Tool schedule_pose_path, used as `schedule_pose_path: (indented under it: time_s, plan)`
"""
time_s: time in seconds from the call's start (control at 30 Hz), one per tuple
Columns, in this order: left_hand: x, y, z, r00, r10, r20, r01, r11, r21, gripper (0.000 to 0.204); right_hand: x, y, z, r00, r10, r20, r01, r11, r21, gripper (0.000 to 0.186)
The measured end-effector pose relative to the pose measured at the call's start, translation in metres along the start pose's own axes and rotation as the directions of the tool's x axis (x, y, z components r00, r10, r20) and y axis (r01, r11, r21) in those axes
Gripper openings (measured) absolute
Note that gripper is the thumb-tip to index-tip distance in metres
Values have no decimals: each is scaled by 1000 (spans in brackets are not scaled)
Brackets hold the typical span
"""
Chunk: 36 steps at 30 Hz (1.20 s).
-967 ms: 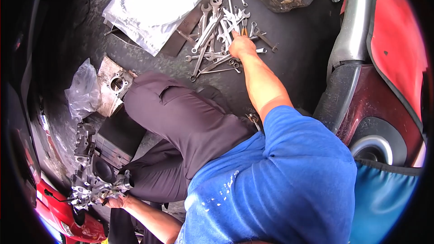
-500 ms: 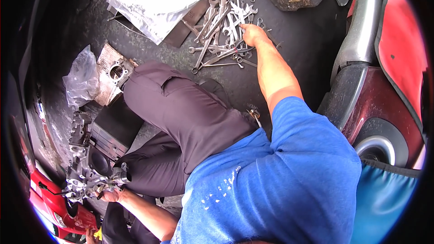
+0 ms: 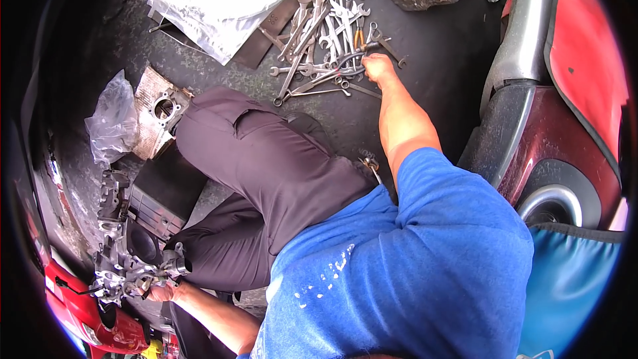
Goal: Inspecting an intake manifold and throttle body component before placing it into the engine bay of a vehicle.
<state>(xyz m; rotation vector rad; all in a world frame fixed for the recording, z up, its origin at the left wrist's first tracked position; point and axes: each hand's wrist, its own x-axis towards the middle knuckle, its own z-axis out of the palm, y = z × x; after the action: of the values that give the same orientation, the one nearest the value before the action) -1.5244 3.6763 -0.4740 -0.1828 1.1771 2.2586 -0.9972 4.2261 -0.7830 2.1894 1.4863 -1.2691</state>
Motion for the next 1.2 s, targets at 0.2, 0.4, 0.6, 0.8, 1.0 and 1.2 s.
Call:
schedule_pose_path:
  time_s: [0.2, 0.4, 0.6, 0.8, 1.0, 1.2]
  plan:
    - [2, -1, -5, 1000, 30, -7, -29, 1000, 9, 44, -51, 1, 10, 968, 244, 63, -249, 879, 406, 13]
    - [8, -7, -8, 999, 39, -8, -39, 999, 10, 44, -75, 33, 26, 885, 416, 209, -464, 760, 455, 12]
    - [12, -7, -8, 998, 57, -8, -56, 998, 27, 44, -75, 39, 34, 889, 434, 146, -447, 757, 476, 10]
    - [14, -10, -8, 997, 77, -13, -77, 996, 38, 43, -62, 29, 35, 920, 366, 136, -385, 787, 483, 8]
    - [24, -16, -2, 996, 86, -10, -86, 996, 38, 43, -31, 57, 35, 955, 294, -46, -276, 934, 228, 20]
    - [16, -2, -6, 990, 140, -25, -137, 987, 85, 43, -47, -7, 39, 910, 120, -397, -145, 989, -35, 39]
